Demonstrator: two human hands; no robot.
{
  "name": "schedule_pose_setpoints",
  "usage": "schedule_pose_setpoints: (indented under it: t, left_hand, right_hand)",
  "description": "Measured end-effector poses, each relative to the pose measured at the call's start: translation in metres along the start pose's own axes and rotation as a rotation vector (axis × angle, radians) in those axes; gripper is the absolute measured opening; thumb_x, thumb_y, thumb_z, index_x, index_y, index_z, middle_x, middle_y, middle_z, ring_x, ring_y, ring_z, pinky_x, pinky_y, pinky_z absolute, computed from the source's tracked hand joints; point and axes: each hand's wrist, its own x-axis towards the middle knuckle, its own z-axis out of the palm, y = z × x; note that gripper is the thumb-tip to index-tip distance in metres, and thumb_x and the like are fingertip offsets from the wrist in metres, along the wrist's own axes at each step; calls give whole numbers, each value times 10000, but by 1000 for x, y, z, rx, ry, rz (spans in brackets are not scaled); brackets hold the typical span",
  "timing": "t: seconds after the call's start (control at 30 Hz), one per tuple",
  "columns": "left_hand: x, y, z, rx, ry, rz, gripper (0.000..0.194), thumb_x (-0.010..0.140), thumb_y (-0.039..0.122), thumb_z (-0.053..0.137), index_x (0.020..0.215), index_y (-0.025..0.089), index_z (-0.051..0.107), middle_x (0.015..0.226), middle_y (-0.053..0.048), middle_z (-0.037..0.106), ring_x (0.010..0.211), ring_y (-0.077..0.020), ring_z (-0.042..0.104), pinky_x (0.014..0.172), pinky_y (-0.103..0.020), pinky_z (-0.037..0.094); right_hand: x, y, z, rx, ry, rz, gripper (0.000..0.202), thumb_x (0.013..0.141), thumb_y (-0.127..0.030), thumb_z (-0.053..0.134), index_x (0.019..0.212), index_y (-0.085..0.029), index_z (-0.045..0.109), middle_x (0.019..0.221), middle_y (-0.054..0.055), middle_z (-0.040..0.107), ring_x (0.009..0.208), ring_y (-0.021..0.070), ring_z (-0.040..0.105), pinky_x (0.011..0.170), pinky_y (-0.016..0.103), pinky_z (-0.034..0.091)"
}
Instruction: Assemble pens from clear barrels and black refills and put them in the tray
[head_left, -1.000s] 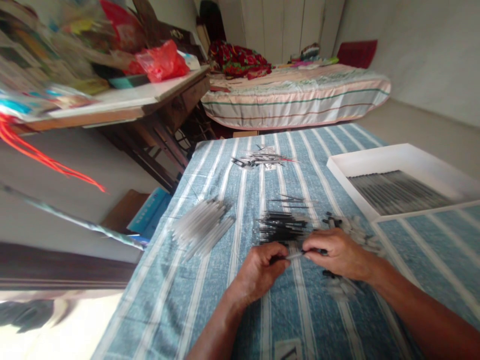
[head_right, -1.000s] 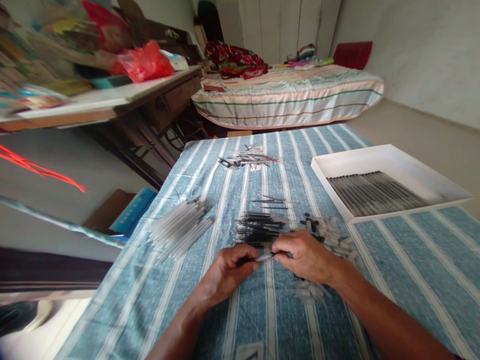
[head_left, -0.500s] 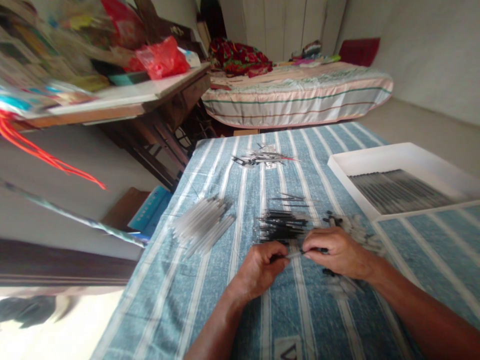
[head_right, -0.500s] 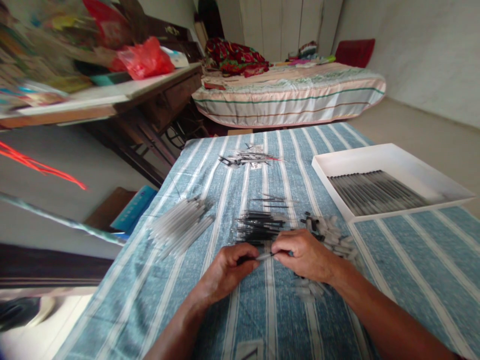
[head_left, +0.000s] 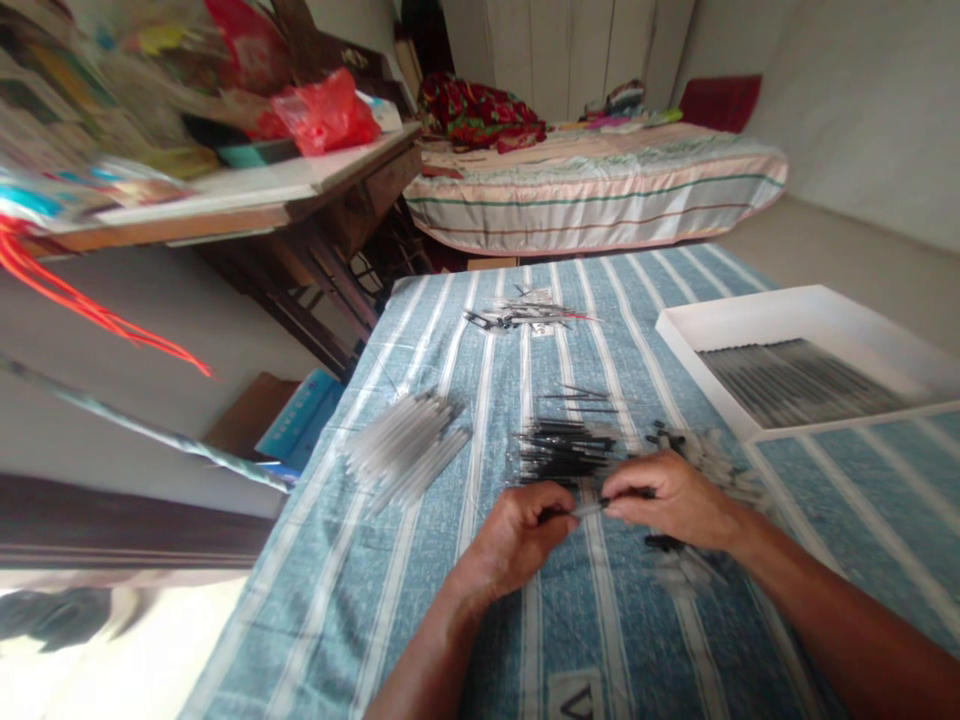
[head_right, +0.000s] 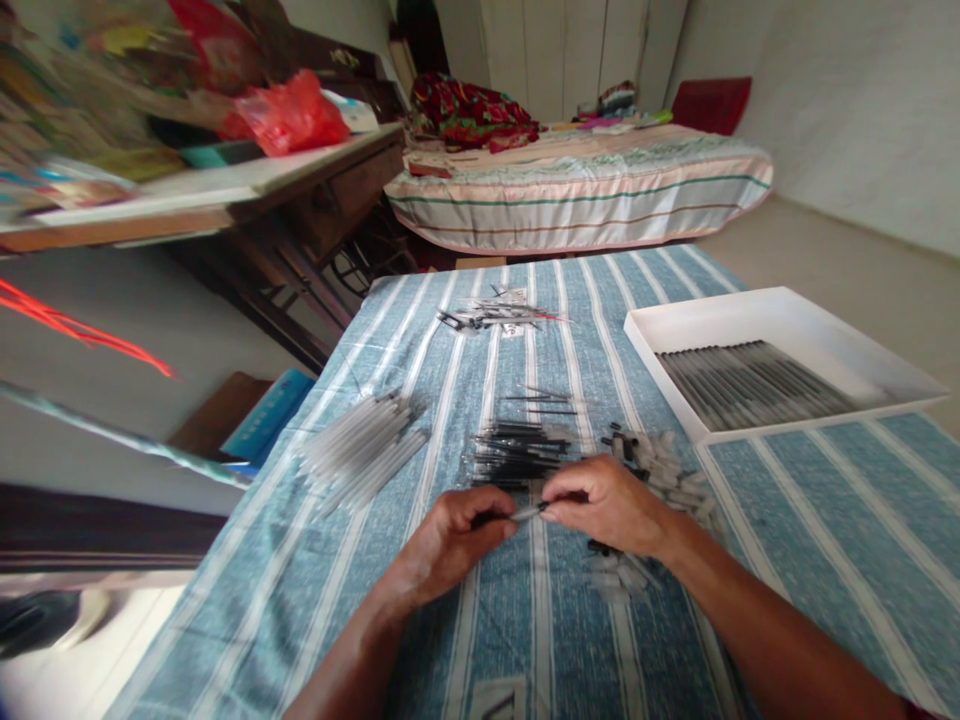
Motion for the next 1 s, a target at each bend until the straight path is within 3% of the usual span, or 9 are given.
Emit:
schedule_pose_setpoints:
  t: [0.17, 0.33, 0.53, 0.6, 0.7, 0.77, 0.87, 1.0]
  left_hand:
    - [0, 2, 0, 81, -2, 20, 110, 807, 171, 530, 757, 149, 625, 660, 19, 541, 635, -118, 484, 582, -217, 352]
    - [0, 4, 0, 112, -5, 20, 106, 804, 165, 535, 750, 140, 623, 661, 16, 541, 640, -118, 484, 589, -219, 352]
    - [0, 3, 0, 51, 17, 1, 103, 811, 192, 538, 776, 139, 619, 660, 20, 531, 620, -112, 463, 576, -219, 349]
    - [-1, 4, 0, 38, 23, -2, 100, 810, 189, 541, 770, 139, 619, 655, 22, 528, 618, -111, 461, 578, -219, 349]
    - [-1, 5, 0, 26, 26, -3, 93, 804, 186, 550, 770, 140, 622, 654, 20, 536, 624, -114, 466, 586, -220, 354]
    - [-1, 5, 0, 16, 26, -7, 92, 801, 192, 555, 763, 144, 623, 652, 19, 543, 622, -115, 467, 582, -220, 356]
    - [-1, 4, 1, 4, 28, -12, 102, 804, 202, 553, 751, 150, 624, 644, 21, 544, 613, -114, 467, 571, -218, 356]
    - [0, 4, 1, 7, 14, -7, 94, 799, 195, 557, 748, 153, 624, 644, 23, 546, 617, -115, 471, 579, -220, 361]
  right_hand:
    - [1, -2, 0, -18, -57, -3, 181, 836, -233, 561, 717, -153, 672, 558, -14, 605, 489, 84, 528, 475, 175, 373]
    - [2, -4, 0, -1, -121, 73, 362, 886, -264, 478, 555, -150, 571, 470, -33, 500, 438, 72, 470, 444, 175, 334]
    - [-1, 1, 1, 52, -43, 74, 140, 806, -284, 607, 872, -164, 637, 642, -24, 611, 561, 94, 533, 526, 177, 396]
    - [0, 2, 2, 10, -22, 28, 129, 825, -275, 586, 785, -162, 632, 611, -28, 586, 551, 90, 514, 524, 180, 383]
    - [0, 3, 3, -78, -29, -57, 357, 889, -319, 505, 582, -152, 578, 504, -32, 489, 489, 81, 440, 480, 194, 327]
    - [0, 3, 4, -76, -32, -67, 365, 895, -364, 502, 615, -151, 601, 491, -33, 486, 470, 80, 425, 465, 196, 320]
    - [0, 3, 4, -45, 9, -57, 238, 862, -372, 560, 810, -159, 654, 588, -18, 591, 513, 88, 488, 499, 185, 366]
    - [-1, 3, 6, -120, 5, -63, 374, 895, -337, 504, 582, -156, 600, 487, -29, 512, 463, 76, 439, 466, 186, 317]
